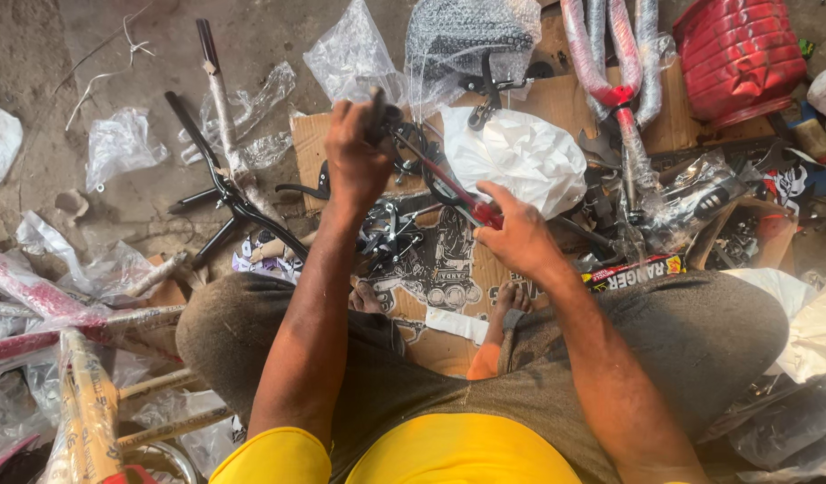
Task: The person unpacks bicycle brake levers from plastic packaging and attaches them to a handlebar using a screwdriver. The person then attaches a handlebar grip to the handlebar.
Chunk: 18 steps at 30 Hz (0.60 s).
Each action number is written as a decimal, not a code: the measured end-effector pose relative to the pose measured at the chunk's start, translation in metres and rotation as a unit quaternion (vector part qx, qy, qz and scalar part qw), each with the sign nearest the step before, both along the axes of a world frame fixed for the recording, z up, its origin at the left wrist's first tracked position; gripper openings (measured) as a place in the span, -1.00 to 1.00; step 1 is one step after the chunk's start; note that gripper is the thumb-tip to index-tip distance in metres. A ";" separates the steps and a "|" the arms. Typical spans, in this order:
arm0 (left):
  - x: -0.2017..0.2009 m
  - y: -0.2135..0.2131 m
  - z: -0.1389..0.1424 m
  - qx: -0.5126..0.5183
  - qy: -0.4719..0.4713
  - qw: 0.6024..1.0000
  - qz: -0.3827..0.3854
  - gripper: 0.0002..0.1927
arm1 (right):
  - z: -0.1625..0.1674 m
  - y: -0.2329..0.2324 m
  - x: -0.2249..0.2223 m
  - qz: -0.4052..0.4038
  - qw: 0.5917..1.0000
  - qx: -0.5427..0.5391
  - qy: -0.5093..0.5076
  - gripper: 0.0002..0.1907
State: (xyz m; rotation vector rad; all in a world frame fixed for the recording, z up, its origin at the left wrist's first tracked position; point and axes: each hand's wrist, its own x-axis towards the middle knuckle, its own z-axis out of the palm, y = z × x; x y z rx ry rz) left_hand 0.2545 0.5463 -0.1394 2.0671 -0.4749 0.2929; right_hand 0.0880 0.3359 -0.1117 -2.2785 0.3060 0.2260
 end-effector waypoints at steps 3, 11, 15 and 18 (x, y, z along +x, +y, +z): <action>-0.006 -0.005 0.000 -0.014 -0.012 0.999 -0.027 -0.58 | -0.006 -0.004 0.007 -0.027 0.987 0.132 0.089 -0.50; -0.013 -0.006 -0.008 -0.005 -0.007 0.998 -0.058 -0.31 | -0.012 0.019 0.025 -0.060 0.997 -0.034 -0.036 -0.74; -0.009 0.000 -0.017 0.040 0.029 0.999 0.013 -0.46 | -0.019 0.026 0.047 -0.030 0.995 -0.084 -0.042 -0.75; -0.002 0.008 -0.024 0.100 0.113 0.986 0.072 -0.61 | -0.034 0.030 0.075 -0.024 0.995 -0.090 0.033 -0.71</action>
